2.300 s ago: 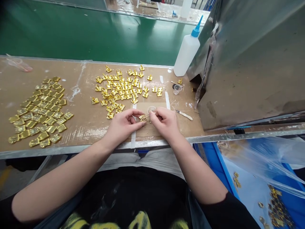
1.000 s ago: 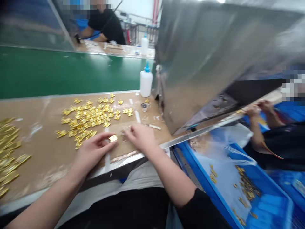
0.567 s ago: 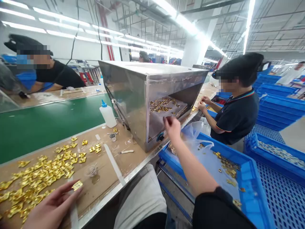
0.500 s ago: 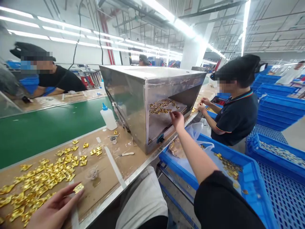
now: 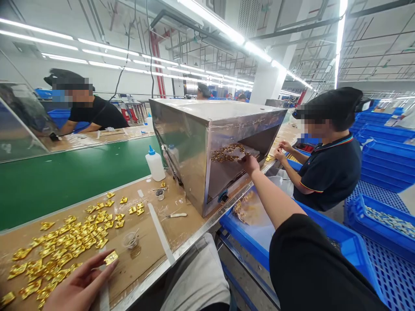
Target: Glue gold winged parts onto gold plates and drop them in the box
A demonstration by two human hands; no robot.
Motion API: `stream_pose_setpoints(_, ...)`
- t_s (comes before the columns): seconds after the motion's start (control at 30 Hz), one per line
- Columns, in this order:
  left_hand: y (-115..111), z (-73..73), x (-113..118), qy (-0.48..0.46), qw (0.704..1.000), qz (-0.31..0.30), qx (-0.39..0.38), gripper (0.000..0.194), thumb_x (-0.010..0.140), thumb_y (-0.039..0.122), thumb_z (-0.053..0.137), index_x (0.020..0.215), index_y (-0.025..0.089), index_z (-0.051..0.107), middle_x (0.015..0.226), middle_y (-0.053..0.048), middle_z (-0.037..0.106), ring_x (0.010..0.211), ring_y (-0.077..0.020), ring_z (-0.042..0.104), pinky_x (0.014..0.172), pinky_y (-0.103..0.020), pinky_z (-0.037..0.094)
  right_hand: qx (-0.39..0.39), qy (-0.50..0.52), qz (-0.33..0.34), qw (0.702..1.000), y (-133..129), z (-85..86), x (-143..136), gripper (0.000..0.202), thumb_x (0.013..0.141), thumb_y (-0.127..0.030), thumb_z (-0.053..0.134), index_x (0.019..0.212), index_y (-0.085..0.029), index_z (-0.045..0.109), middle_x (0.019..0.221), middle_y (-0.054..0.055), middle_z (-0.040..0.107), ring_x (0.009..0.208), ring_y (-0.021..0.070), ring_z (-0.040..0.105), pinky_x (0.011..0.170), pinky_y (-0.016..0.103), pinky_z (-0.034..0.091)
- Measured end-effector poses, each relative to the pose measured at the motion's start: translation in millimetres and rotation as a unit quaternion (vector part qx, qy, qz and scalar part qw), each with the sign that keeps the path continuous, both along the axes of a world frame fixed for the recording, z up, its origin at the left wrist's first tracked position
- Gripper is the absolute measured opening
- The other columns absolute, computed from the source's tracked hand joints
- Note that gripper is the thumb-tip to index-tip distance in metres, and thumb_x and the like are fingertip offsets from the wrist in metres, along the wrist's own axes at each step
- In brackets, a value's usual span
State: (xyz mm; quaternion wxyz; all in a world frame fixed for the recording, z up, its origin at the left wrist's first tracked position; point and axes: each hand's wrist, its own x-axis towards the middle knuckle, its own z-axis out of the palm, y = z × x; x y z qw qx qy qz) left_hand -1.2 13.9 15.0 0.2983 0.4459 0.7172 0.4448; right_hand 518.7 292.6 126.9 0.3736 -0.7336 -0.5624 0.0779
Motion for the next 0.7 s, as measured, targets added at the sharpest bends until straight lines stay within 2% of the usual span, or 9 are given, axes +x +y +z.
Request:
stream_pose_setpoints(0.1, -3.1, -7.6, -5.0, -0.029, 0.999, 0.006, -0.01, 0.091, 0.062, 0.087, 0.078, 0.124, 0.02, 0.075, 0.078, -0.001, 0.072, 0.078, -0.0273, 0.07, 0.07, -0.033, 0.054, 0.083, 0.037, 0.029, 0.995, -40.6, -6.8, -19.3, 0.041, 0.093, -0.052, 0.074, 0.083, -0.012, 0.068, 0.08, 0.008, 0.073, 0.076, 0.0204, 0.068, 0.072, 0.033, 0.054)
stream_pose_setpoints(0.17, -6.6, -8.8, -5.3, -0.03, 0.999, 0.025, -0.005, 0.089, 0.063, 0.086, 0.079, 0.124, 0.022, 0.076, 0.08, -0.001, 0.073, 0.077, -0.0264, 0.069, 0.07, -0.032, 0.054, 0.127, 0.065, 0.063, 0.988, -83.6, -18.6, -41.1, 0.048, 0.089, -0.061, 0.072, 0.079, -0.014, 0.067, 0.072, 0.008, 0.072, 0.065, 0.02, 0.065, 0.063, 0.032, 0.052)
stream_pose_setpoints(0.23, -12.3, -3.9, -0.9, -0.042, 0.999, 0.023, 0.003, 0.085, 0.065, 0.084, 0.079, 0.125, 0.023, 0.076, 0.079, -0.001, 0.072, 0.073, -0.0241, 0.067, 0.067, -0.031, 0.054, 0.161, 0.086, 0.107, 0.977, -132.1, -33.4, -70.9, 0.049, 0.084, -0.065, 0.075, 0.077, -0.017, 0.067, 0.075, 0.007, 0.074, 0.067, 0.021, 0.068, 0.063, 0.033, 0.054)
stream_pose_setpoints(0.27, -16.0, 1.1, 3.1, -0.051, 0.999, 0.014, 0.01, 0.081, 0.067, 0.081, 0.08, 0.125, 0.024, 0.076, 0.078, -0.001, 0.072, 0.071, -0.0228, 0.066, 0.065, -0.03, 0.053, 0.182, 0.1, 0.151, 0.967, -155.5, -40.4, -88.5, 0.046, 0.083, -0.063, 0.078, 0.074, -0.019, 0.067, 0.078, 0.007, 0.075, 0.072, 0.0215, 0.07, 0.067, 0.033, 0.056)
stream_pose_setpoints(0.3, -20.2, 7.7, 7.9, -0.061, 0.998, 0.002, 0.02, 0.078, 0.069, 0.077, 0.082, 0.125, 0.024, 0.076, 0.077, 0.0, 0.071, 0.069, -0.0216, 0.064, 0.064, -0.029, 0.053, 0.232, 0.133, 0.222, 0.938, -176.8, -46.4, -107.1, 0.039, 0.084, -0.054, 0.082, 0.074, -0.019, 0.069, 0.079, 0.007, 0.076, 0.074, 0.0224, 0.072, 0.068, 0.034, 0.057)
stream_pose_setpoints(0.37, -29.1, 23.6, 19.0, -0.071, 0.996, -0.029, 0.048, 0.068, 0.073, 0.068, 0.085, 0.122, 0.022, 0.077, 0.072, 0.0, 0.069, 0.065, -0.0195, 0.062, 0.062, -0.027, 0.052, 0.268, 0.183, 0.321, 0.89, -210.9, -54.1, -145.1, 0.023, 0.088, -0.039, 0.084, 0.079, -0.021, 0.073, 0.082, 0.007, 0.077, 0.076, 0.0217, 0.073, 0.071, 0.035, 0.058)
stream_pose_setpoints(0.43, -37.4, 39.9, 29.6, -0.069, 0.993, -0.072, 0.07, 0.057, 0.078, 0.06, 0.085, 0.12, 0.022, 0.078, 0.07, 0.0, 0.069, 0.061, -0.0182, 0.062, 0.058, -0.027, 0.051, 0.269, 0.219, 0.395, 0.851, -232.6, -57.0, -180.1, 0.014, 0.089, -0.034, 0.084, 0.086, -0.022, 0.077, 0.086, 0.007, 0.078, 0.078, 0.0217, 0.073, 0.072, 0.035, 0.059)
stream_pose_setpoints(0.53, -47.7, 57.0, 39.3, -0.076, 0.985, -0.122, 0.093, 0.041, 0.088, 0.045, 0.08, 0.122, 0.021, 0.078, 0.069, 0.0, 0.069, 0.057, -0.016, 0.063, 0.058, -0.027, 0.052, 0.237, 0.251, 0.477, 0.808, -248.2, -57.1, -220.9, 0.013, 0.092, -0.033, 0.083, 0.099, -0.024, 0.079, 0.093, 0.008, 0.078, 0.084, 0.0227, 0.074, 0.076, 0.037, 0.06)
stream_pose_setpoints(0.7, -64.6, 66.1, 38.2, -0.108, 0.976, -0.133, 0.134, 0.035, 0.09, 0.033, 0.079, 0.123, 0.021, 0.078, 0.082, -0.004, 0.077, 0.052, -0.0125, 0.064, 0.055, -0.025, 0.054, 0.172, 0.248, 0.561, 0.77, -260.4, -55.7, -258.9, 0.018, 0.098, -0.021, 0.073, 0.115, -0.026, 0.077, 0.103, 0.009, 0.077, 0.095, 0.0228, 0.074, 0.082, 0.037, 0.06)
